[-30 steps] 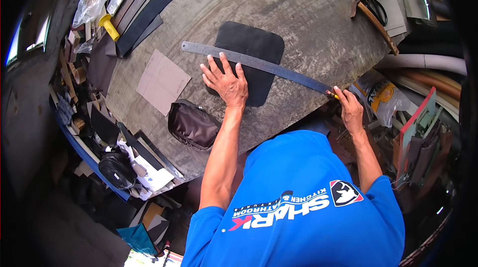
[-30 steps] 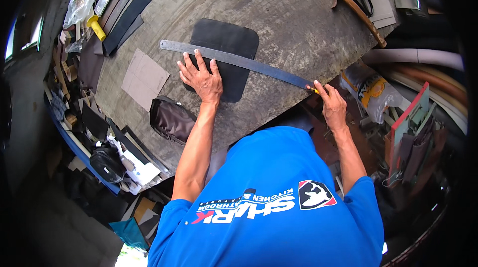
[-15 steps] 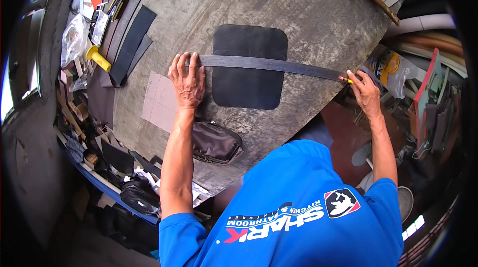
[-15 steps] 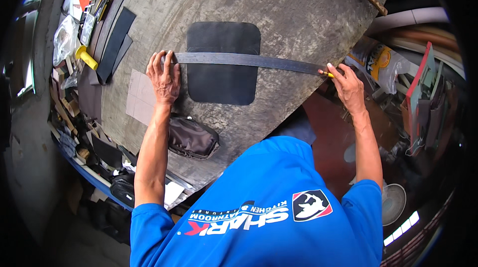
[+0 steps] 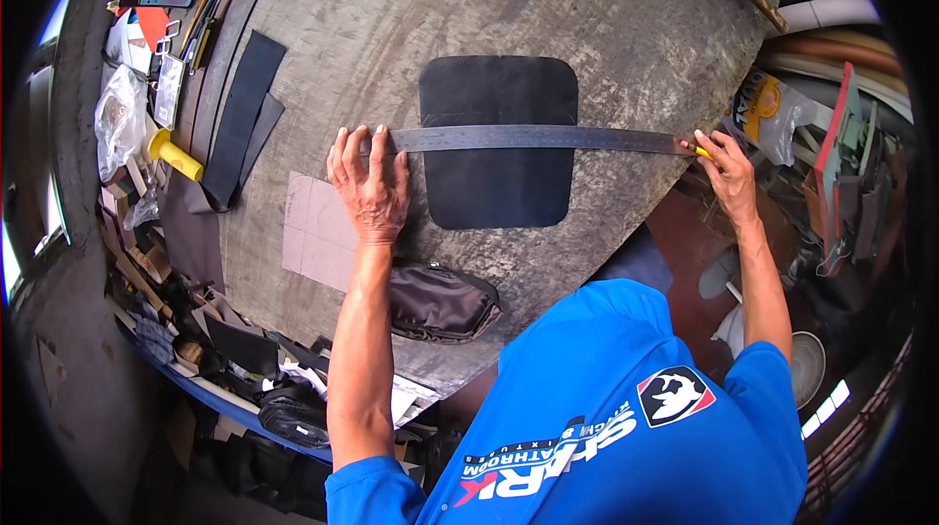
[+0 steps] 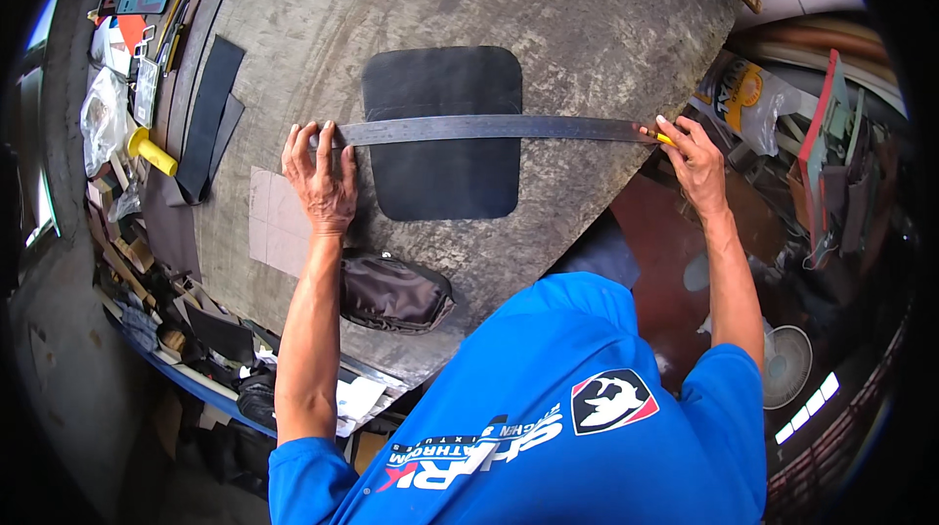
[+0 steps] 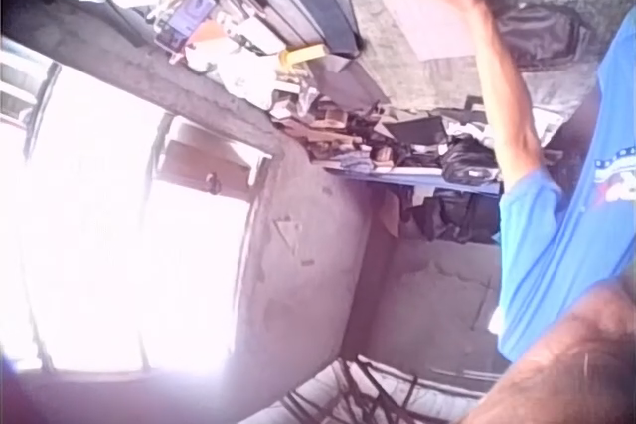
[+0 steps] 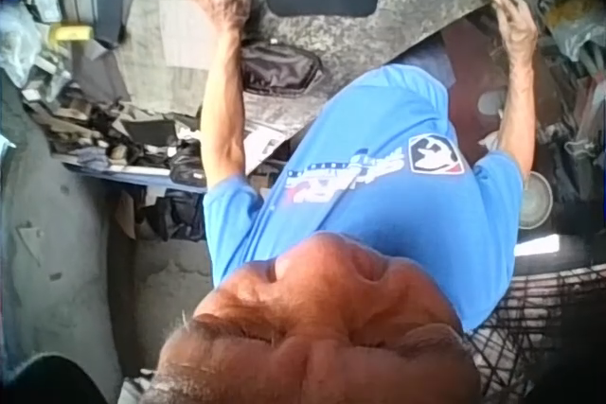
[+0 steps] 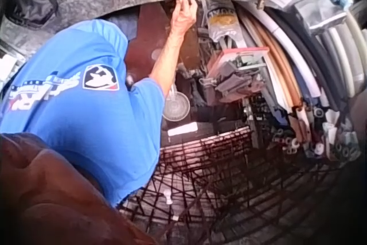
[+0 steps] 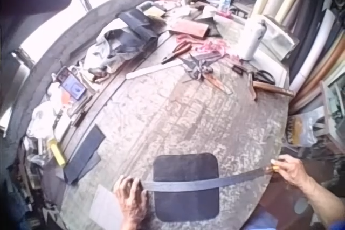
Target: The recorder inspects a leather bag, measures a piece of material, and then uses an industrial sewing machine to sew it.
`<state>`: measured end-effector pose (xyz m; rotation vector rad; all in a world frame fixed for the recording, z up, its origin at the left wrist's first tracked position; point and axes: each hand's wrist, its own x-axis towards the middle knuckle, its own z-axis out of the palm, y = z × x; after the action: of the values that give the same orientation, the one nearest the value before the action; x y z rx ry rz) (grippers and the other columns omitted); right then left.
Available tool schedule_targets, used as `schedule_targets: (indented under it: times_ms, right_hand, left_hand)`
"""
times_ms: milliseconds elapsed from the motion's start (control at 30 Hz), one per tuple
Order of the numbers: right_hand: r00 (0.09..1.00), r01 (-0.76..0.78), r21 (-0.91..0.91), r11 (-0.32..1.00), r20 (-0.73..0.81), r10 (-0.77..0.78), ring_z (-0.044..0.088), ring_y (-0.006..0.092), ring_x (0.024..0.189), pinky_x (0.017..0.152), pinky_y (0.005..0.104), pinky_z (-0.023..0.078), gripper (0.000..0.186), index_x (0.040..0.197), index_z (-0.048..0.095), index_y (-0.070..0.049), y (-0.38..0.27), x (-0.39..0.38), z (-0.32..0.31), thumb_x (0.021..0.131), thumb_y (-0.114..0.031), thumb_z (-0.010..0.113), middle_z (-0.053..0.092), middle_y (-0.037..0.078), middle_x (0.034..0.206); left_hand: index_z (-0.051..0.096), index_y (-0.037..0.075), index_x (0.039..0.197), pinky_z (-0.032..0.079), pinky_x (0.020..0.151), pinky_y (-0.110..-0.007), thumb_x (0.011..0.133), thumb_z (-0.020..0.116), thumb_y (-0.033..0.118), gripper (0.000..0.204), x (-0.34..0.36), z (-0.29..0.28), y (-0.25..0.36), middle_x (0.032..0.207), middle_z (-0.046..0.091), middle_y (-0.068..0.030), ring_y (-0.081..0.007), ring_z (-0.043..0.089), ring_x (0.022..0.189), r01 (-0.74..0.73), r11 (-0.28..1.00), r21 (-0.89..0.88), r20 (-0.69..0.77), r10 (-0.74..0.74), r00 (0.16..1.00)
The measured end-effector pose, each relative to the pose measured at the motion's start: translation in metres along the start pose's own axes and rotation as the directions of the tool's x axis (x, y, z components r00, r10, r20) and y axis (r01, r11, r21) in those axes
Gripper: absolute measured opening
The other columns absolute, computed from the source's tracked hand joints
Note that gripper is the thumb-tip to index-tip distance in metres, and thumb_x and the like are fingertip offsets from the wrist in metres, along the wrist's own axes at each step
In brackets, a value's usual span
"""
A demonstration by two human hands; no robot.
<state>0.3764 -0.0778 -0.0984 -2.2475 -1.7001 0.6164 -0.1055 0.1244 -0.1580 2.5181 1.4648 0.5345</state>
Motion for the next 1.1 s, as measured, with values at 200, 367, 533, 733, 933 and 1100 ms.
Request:
schedule_targets:
  times_ms: [200, 367, 533, 733, 933, 1100]
  right_hand:
    - [0.999, -0.038, 0.063, 0.997, 0.023, 0.036, 0.065, 0.0240, 0.078, 0.070, 0.0315, 0.053, 0.052, 0.128, 0.066, -0.016, 0.0005, 0.0024, -0.0011, 0.081, 0.005, 0.072, 0.063, 0.013, 0.116]
    - [1.000, 0.013, 0.018, 1.000, 0.022, -0.013, 0.067, 0.0247, 0.081, 0.072, 0.0322, 0.053, 0.051, 0.127, 0.066, -0.016, 0.0010, 0.0032, -0.0025, 0.081, 0.005, 0.072, 0.063, 0.013, 0.115]
    - [0.999, -0.021, 0.039, 0.999, 0.026, 0.020, 0.068, 0.0253, 0.082, 0.072, 0.0323, 0.053, 0.051, 0.128, 0.066, -0.016, 0.0019, 0.0025, -0.0014, 0.081, 0.004, 0.072, 0.063, 0.014, 0.115]
    - [0.999, -0.026, 0.052, 0.998, 0.020, 0.025, 0.067, 0.0249, 0.081, 0.072, 0.0321, 0.053, 0.051, 0.128, 0.066, -0.016, 0.0018, 0.0025, -0.0006, 0.081, 0.004, 0.072, 0.063, 0.013, 0.115]
    - [1.000, -0.014, 0.038, 0.999, 0.006, 0.013, 0.067, 0.0265, 0.083, 0.073, 0.0329, 0.053, 0.051, 0.127, 0.066, -0.016, 0.0000, 0.0023, -0.0002, 0.081, 0.004, 0.072, 0.063, 0.013, 0.115]
    - [0.997, 0.080, -0.100, 0.992, -0.006, -0.082, 0.067, 0.0261, 0.093, 0.077, 0.0311, 0.054, 0.054, 0.131, 0.064, -0.015, 0.0068, -0.0019, 0.0026, 0.082, 0.006, 0.070, 0.063, 0.013, 0.117]
  left_hand:
    - [0.058, 0.014, 0.132, 0.030, 0.112, -0.052, 0.088, 0.069, 0.026, 0.046, -0.0002, 0.0026, -0.0027, 0.136, 0.049, -0.0125, -0.0349, 0.040, 0.135, 0.011, 1.000, 0.010, -0.002, -0.011, 1.000]
    - [0.059, 0.015, 0.132, 0.030, 0.111, -0.052, 0.088, 0.069, 0.026, 0.046, -0.0011, 0.0023, -0.0030, 0.136, 0.049, -0.0126, -0.0349, 0.040, 0.135, 0.009, 1.000, 0.016, 0.004, -0.009, 1.000]
    - [0.059, 0.014, 0.132, 0.030, 0.111, -0.052, 0.089, 0.069, 0.026, 0.046, -0.0014, 0.0030, -0.0026, 0.136, 0.049, -0.0125, -0.0350, 0.040, 0.135, 0.013, 1.000, 0.016, 0.009, -0.013, 1.000]
    - [0.058, 0.015, 0.133, 0.030, 0.111, -0.052, 0.089, 0.068, 0.026, 0.046, -0.0014, 0.0034, -0.0029, 0.136, 0.048, -0.0124, -0.0351, 0.039, 0.135, 0.020, 1.000, 0.017, 0.014, -0.020, 1.000]
    - [0.058, 0.015, 0.133, 0.030, 0.111, -0.051, 0.089, 0.067, 0.026, 0.046, -0.0008, 0.0024, -0.0011, 0.136, 0.048, -0.0123, -0.0351, 0.039, 0.135, 0.031, 0.999, 0.022, 0.023, -0.032, 0.999]
    - [0.058, 0.016, 0.133, 0.029, 0.111, -0.048, 0.089, 0.068, 0.022, 0.046, 0.0000, 0.0010, -0.0014, 0.137, 0.049, -0.0110, -0.0343, 0.039, 0.135, 0.042, 0.999, -0.001, 0.017, -0.042, 0.999]
